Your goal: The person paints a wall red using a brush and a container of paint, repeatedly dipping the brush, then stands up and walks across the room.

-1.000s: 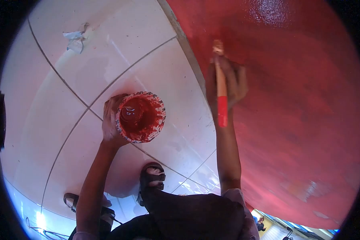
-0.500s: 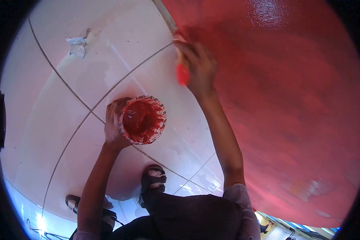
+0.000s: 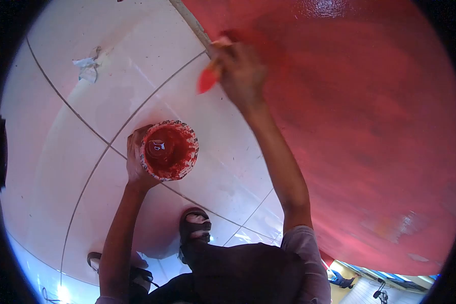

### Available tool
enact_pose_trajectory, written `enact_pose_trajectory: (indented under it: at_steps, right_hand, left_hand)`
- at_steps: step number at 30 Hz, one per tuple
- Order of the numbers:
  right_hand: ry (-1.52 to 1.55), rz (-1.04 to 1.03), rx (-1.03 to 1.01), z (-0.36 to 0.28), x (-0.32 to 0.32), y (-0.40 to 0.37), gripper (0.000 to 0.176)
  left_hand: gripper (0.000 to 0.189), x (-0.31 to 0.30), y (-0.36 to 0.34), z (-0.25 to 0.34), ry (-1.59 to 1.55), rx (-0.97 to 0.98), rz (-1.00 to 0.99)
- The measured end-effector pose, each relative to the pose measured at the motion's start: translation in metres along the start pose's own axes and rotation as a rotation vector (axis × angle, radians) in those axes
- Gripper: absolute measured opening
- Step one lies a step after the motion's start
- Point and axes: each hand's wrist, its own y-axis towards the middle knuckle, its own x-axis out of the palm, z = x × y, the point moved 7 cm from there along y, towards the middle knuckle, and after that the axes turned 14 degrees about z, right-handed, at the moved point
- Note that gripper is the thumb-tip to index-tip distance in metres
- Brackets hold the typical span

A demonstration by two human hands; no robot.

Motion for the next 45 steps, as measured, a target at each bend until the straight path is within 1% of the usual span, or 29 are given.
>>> enact_pose_trajectory:
  at_steps: [1, 3, 5, 6, 8, 9, 11, 14, 16, 18, 19, 21, 23, 24, 26, 27, 30, 32, 34, 37, 39, 41, 44, 45]
  right_hand:
    - [-0.017, 0.133, 0.040, 0.015, -0.023, 0.001, 0.022]
    - [-0.128, 0.320, 0.025, 0.032, -0.075, 0.009, 0.025]
    - [-0.278, 0.365, 0.009, 0.015, -0.119, 0.015, 0.026]
    - [-0.330, 0.354, 0.059, 0.008, -0.132, 0.013, 0.027]
    - [-0.322, 0.230, 0.139, 0.002, -0.123, 0.005, 0.031]
    - [-0.260, 0.118, 0.173, -0.004, -0.100, -0.008, 0.034]
    - [0.224, -0.010, 0.273, -0.001, -0.043, -0.036, 0.039]
    - [0.065, -0.032, 0.051, -0.004, -0.008, -0.048, 0.012]
    - [0.112, 0.128, 0.170, 0.034, -0.042, -0.053, 0.032]
    - [-0.168, 0.319, 0.026, 0.032, -0.107, -0.027, 0.024]
    - [-0.263, 0.358, 0.062, 0.027, -0.138, -0.018, 0.022]
    - [-0.358, 0.352, 0.037, 0.014, -0.160, -0.017, 0.021]
    - [-0.368, 0.266, -0.066, 0.003, -0.151, -0.034, 0.022]
    - [-0.087, 0.223, 0.133, 0.015, -0.127, -0.057, 0.025]
    - [0.156, 0.074, 0.243, 0.004, -0.070, -0.072, 0.026]
    - [0.115, -0.033, 0.155, -0.009, -0.051, -0.070, 0.024]
    - [0.116, 0.032, 0.265, 0.025, -0.048, -0.086, 0.020]
    - [-0.022, 0.252, 0.185, 0.037, -0.085, -0.079, 0.030]
    - [-0.183, 0.425, 0.089, 0.021, -0.135, -0.072, 0.025]
    - [-0.281, 0.440, 0.236, 0.004, -0.158, -0.087, 0.023]
    - [0.041, 0.381, 0.254, 0.006, -0.121, -0.120, 0.024]
    - [0.086, 0.106, 0.266, -0.009, -0.082, -0.118, 0.025]
    - [0.005, 0.018, 0.232, 0.001, -0.050, -0.125, 0.032]
    - [-0.033, 0.110, 0.243, 0.008, -0.061, -0.125, 0.032]
  left_hand:
    - [0.088, -0.001, 0.000, -0.001, 0.000, -0.007, -0.010]
    - [0.088, 0.001, 0.000, -0.005, 0.001, -0.039, -0.019]
    - [0.089, 0.000, -0.002, -0.005, 0.005, -0.039, -0.005]
    - [0.089, 0.001, -0.002, -0.005, 0.005, -0.036, 0.002]
    - [0.091, 0.001, -0.002, -0.006, -0.002, -0.032, 0.002]
    - [0.091, 0.001, -0.003, -0.005, 0.000, -0.026, -0.005]
    - [0.093, 0.002, -0.005, -0.006, 0.011, -0.035, -0.021]
    - [0.094, 0.003, -0.006, -0.008, 0.005, -0.067, -0.038]
    - [0.095, 0.002, -0.005, -0.008, 0.008, -0.083, -0.040]
    - [0.095, 0.002, -0.006, -0.007, 0.020, -0.089, -0.034]
    - [0.095, 0.001, -0.007, -0.007, 0.022, -0.083, -0.031]
    - [0.095, 0.001, -0.007, -0.006, 0.026, -0.071, -0.019]
    - [0.095, 0.000, -0.005, -0.004, 0.019, -0.069, -0.005]
    - [0.094, 0.000, -0.004, -0.003, 0.018, -0.064, -0.006]
    - [0.093, 0.000, -0.006, -0.004, 0.041, -0.055, -0.013]
    - [0.092, 0.001, -0.007, -0.005, 0.052, -0.049, -0.016]
    - [0.090, 0.001, -0.010, -0.007, -0.008, -0.089, -0.027]
    - [0.090, 0.002, -0.013, -0.010, 0.029, -0.128, -0.033]
    - [0.090, 0.001, -0.013, -0.011, 0.053, -0.141, -0.028]
    - [0.092, 0.004, -0.011, -0.009, 0.050, -0.125, -0.019]
    - [0.093, 0.004, -0.014, -0.011, 0.028, -0.124, -0.010]
    - [0.095, 0.007, -0.018, -0.019, 0.049, -0.117, -0.049]
    - [0.096, 0.010, -0.020, -0.022, 0.047, -0.132, -0.066]
    - [0.096, 0.010, -0.021, -0.023, 0.042, -0.143, -0.065]
